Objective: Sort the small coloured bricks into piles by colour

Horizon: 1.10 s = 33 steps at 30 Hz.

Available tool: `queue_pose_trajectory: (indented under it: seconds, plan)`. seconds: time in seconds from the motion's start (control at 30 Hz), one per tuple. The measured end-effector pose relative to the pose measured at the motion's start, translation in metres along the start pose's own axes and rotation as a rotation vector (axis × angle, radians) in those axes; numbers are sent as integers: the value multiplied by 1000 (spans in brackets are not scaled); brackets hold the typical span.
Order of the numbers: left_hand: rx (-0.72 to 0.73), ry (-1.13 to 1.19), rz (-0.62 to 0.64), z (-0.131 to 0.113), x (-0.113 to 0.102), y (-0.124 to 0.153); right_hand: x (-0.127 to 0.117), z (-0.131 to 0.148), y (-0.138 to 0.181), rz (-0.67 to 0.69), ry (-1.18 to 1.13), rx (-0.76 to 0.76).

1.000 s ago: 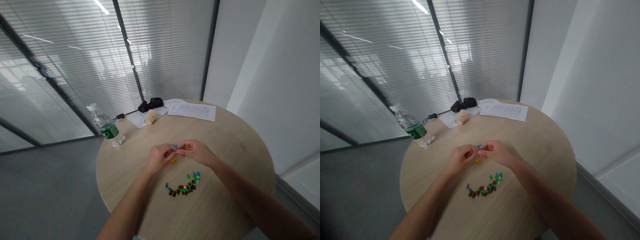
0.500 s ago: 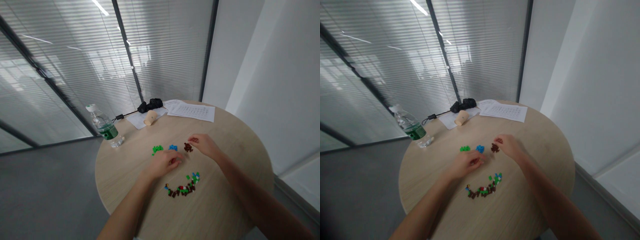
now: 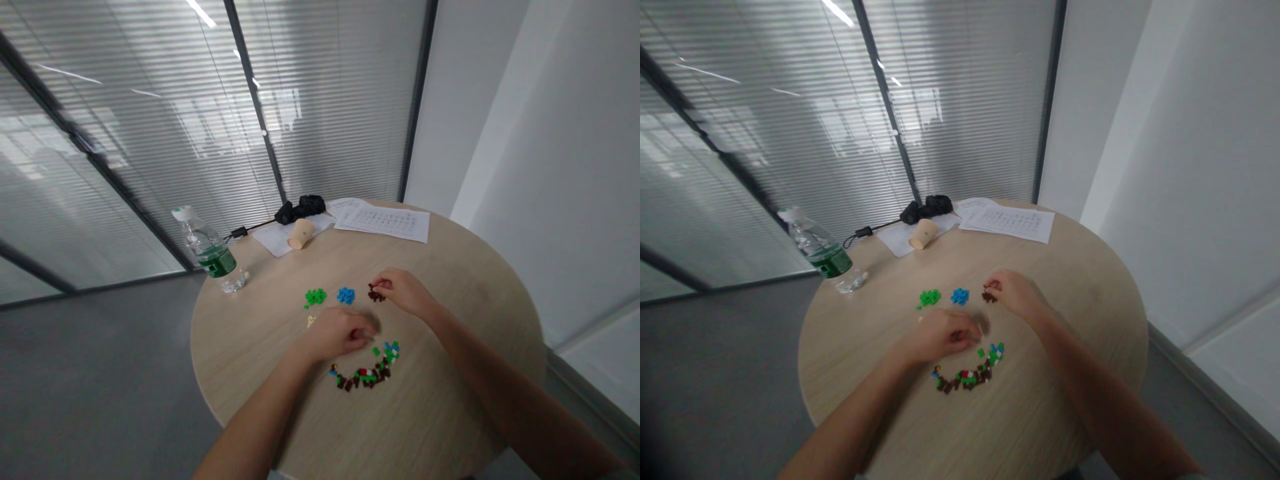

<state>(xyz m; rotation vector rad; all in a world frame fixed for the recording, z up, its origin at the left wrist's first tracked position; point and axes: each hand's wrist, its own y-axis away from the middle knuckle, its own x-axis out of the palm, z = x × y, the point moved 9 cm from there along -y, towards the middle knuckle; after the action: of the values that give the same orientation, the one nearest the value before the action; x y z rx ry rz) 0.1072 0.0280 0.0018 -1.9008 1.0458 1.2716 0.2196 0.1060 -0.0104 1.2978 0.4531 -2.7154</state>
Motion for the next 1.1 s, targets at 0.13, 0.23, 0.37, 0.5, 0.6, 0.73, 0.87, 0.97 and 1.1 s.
queue_pose_trajectory:
  seconds: [0.13,0.23,0.37,0.5,0.6,0.73,0.87,0.97,1.1]
  plan:
    - [37,-4,38,-9,5,0,-8,2,0,-65,46,-21]
    - [72,14,49,-13,7,0,-13,6,1,-109,49,-33]
    - [95,33,58,-14,10,-1,-16,15,3,-122,35,-40]
    - [79,30,52,-13,15,-3,-17,20,4,-134,12,-50]
    - [46,13,45,-7,14,-3,-17,22,4,-132,-7,-63]
    - [-169,-27,-71,30,-13,8,-10,31,6,-50,-92,-137]
    - [-463,-127,-223,79,-48,33,15,47,16,216,-163,-208]
    - [-654,-222,-239,103,-58,49,33,58,29,437,-182,-233]
    - [-790,-273,-195,114,-55,56,41,59,41,606,-145,-191]
